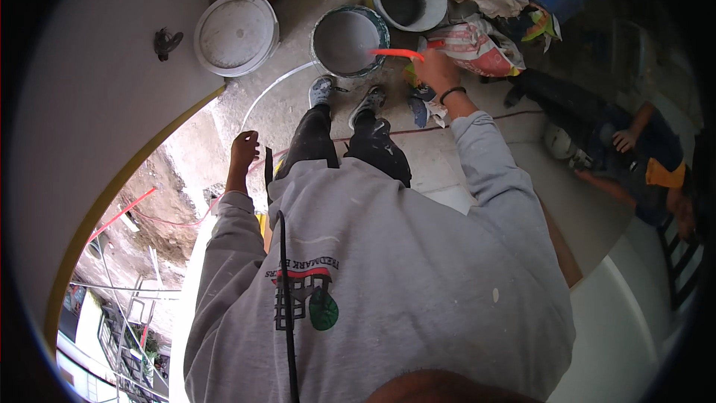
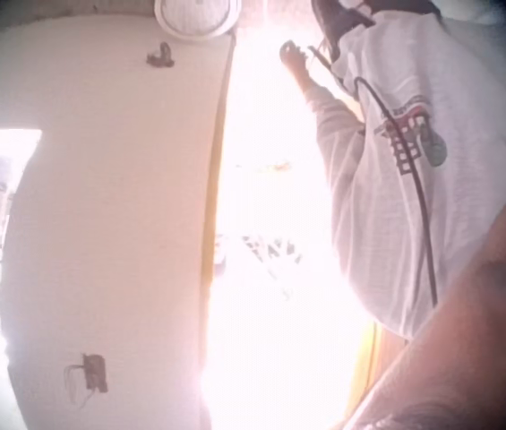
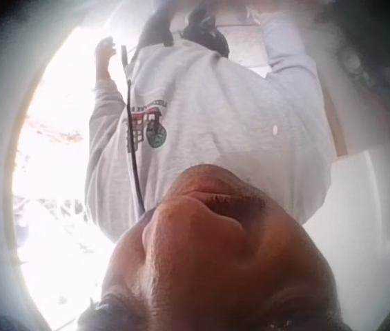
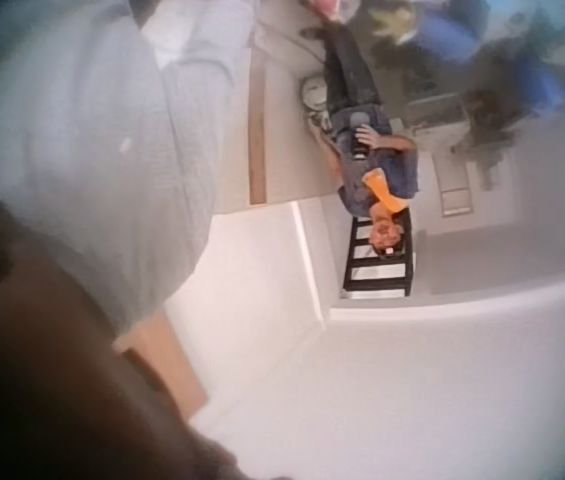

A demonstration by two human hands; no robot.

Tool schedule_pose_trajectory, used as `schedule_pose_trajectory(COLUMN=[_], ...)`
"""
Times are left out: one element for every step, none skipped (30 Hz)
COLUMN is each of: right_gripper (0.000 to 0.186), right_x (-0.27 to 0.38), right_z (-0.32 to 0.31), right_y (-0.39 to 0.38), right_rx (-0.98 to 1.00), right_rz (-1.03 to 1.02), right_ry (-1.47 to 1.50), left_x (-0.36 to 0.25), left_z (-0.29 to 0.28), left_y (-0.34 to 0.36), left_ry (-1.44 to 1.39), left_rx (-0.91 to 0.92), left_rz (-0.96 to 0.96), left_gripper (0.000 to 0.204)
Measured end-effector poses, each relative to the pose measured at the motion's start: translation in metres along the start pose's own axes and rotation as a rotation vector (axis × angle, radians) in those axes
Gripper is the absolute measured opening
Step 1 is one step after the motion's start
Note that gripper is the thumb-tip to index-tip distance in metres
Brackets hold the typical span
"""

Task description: The person pours white liquid from one bucket into another, then uses a scraper to scoop cement-like powder from a bag into a bucket before stirring the mixture with a long orange tool.

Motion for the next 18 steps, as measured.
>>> schedule_pose_trajectory(right_gripper=[0.034, 0.033, 0.033, 0.032, 0.032, 0.032, 0.031, 0.032, 0.034, 0.037, 0.039, 0.042, 0.041, 0.041, 0.04, 0.04, 0.04, 0.041], right_x=[0.008, 0.018, 0.025, 0.028, 0.031, 0.03, 0.027, 0.022, 0.018, 0.014, 0.009, 0.006, 0.003, 0.001, 0.0, -0.002, -0.003, -0.004], right_z=[0.003, 0.009, 0.016, 0.025, 0.035, 0.043, 0.051, 0.057, 0.062, 0.065, 0.066, 0.065, 0.063, 0.059, 0.055, 0.051, 0.049, 0.048], right_y=[0.001, -0.001, -0.008, -0.019, -0.032, -0.046, -0.06, -0.074, -0.087, -0.099, -0.11, -0.12, -0.13, -0.139, -0.148, -0.154, -0.157, -0.157], right_rx=[0.06, 0.063, 0.09, 0.102, 0.144, 0.18, 0.224, 0.23, 0.275, 0.283, 0.324, 0.323, 0.36, 0.344, 0.37, 0.37, 0.372, 0.314], right_rz=[-0.028, -0.06, -0.108, -0.112, -0.129, -0.131, -0.137, -0.141, -0.096, -0.067, -0.022, -0.006, 0.065, 0.096, 0.172, 0.23, 0.285, 0.306], right_ry=[-0.006, -0.005, -0.003, 0.04, 0.09, 0.133, 0.133, 0.141, 0.161, 0.207, 0.253, 0.337, 0.376, 0.442, 0.508, 0.579, 0.654, 0.705], left_x=[-0.01, -0.021, -0.034, -0.045, -0.058, -0.068, -0.076, -0.08, -0.083, -0.082, -0.079, -0.076, -0.071, -0.067, -0.065, -0.067, -0.071, -0.078], left_z=[0.011, 0.024, 0.043, 0.064, 0.089, 0.115, 0.143, 0.171, 0.198, 0.226, 0.25, 0.275, 0.299, 0.322, 0.344, 0.363, 0.384, 0.397], left_y=[0.007, 0.017, 0.028, 0.04, 0.053, 0.067, 0.082, 0.095, 0.11, 0.121, 0.133, 0.143, 0.151, 0.16, 0.165, 0.173, 0.178, 0.185], left_ry=[0.034, 0.089, 0.083, 0.098, 0.047, 0.003, -0.081, -0.125, -0.227, -0.291, -0.468, -0.636, -0.847, -0.876, -0.952, -1.052, -0.989, -1.05], left_rx=[0.015, 0.025, 0.081, 0.08, 0.179, 0.183, 0.298, 0.347, 0.427, 0.542, 0.478, 0.467, 0.522, 0.41, 0.362, 0.312, 0.199, 0.261], left_rz=[0.064, 0.094, 0.184, 0.202, 0.284, 0.258, 0.198, -0.01, -0.007, -0.146, -0.187, -0.295, -0.366, -0.422, -0.427, -0.359, -0.421, -0.526], left_gripper=[0.041, 0.04, 0.041, 0.042, 0.043, 0.044, 0.046, 0.048, 0.05, 0.053, 0.053, 0.052, 0.051, 0.049, 0.047, 0.044, 0.028, 0.023])
Point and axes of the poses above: each hand's wrist, its own y-axis towards the middle knuckle, its own z-axis out of the palm, x = y × z, the point moved 1 cm from there along y, towards the middle knuckle, and after that the axes turned 11 degrees about z, right-handed, at the moved point
